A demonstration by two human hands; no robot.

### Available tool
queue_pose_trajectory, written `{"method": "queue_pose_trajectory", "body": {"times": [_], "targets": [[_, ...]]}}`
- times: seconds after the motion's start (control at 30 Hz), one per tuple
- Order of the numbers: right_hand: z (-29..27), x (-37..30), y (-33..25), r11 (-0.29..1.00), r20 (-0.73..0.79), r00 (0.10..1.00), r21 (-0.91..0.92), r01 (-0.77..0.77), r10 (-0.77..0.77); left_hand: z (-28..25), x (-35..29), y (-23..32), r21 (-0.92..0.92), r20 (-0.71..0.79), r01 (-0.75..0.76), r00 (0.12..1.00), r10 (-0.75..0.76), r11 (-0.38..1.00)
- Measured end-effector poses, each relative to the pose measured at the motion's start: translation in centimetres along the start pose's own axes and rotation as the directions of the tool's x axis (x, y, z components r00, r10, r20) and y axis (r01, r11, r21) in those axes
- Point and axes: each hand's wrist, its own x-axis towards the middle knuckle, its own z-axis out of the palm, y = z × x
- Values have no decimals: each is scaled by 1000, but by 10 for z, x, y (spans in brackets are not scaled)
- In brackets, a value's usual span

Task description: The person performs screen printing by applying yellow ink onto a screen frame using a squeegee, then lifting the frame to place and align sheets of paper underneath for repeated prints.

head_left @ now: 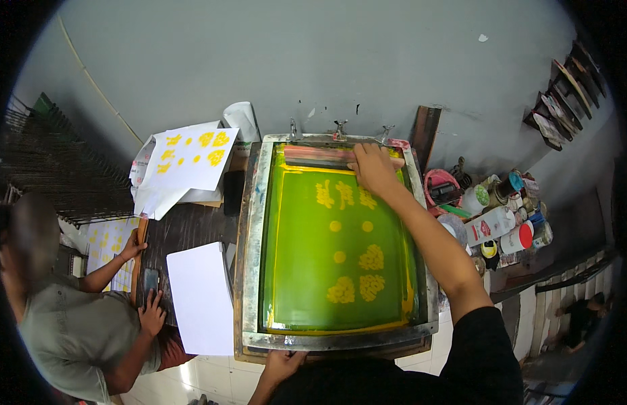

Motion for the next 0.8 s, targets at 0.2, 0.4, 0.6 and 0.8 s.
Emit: {"method": "queue_pose_trajectory", "body": {"times": [0.2,0.4,0.6,0.8], "targets": [[-3,-2,-3,1000,28,999,-13,-28,29,-2,2,9,154,-4,-65,998,67,986],[0,-7,-3,1000,-7,1000,-22,-14,14,-2,2,18,246,34,10,999,-19,969],[7,-11,-3,999,105,994,-43,-13,17,-2,2,26,271,7,-64,998,65,960],[17,6,6,997,-135,990,-71,-38,29,-4,4,23,284,52,47,997,-64,958]]}}
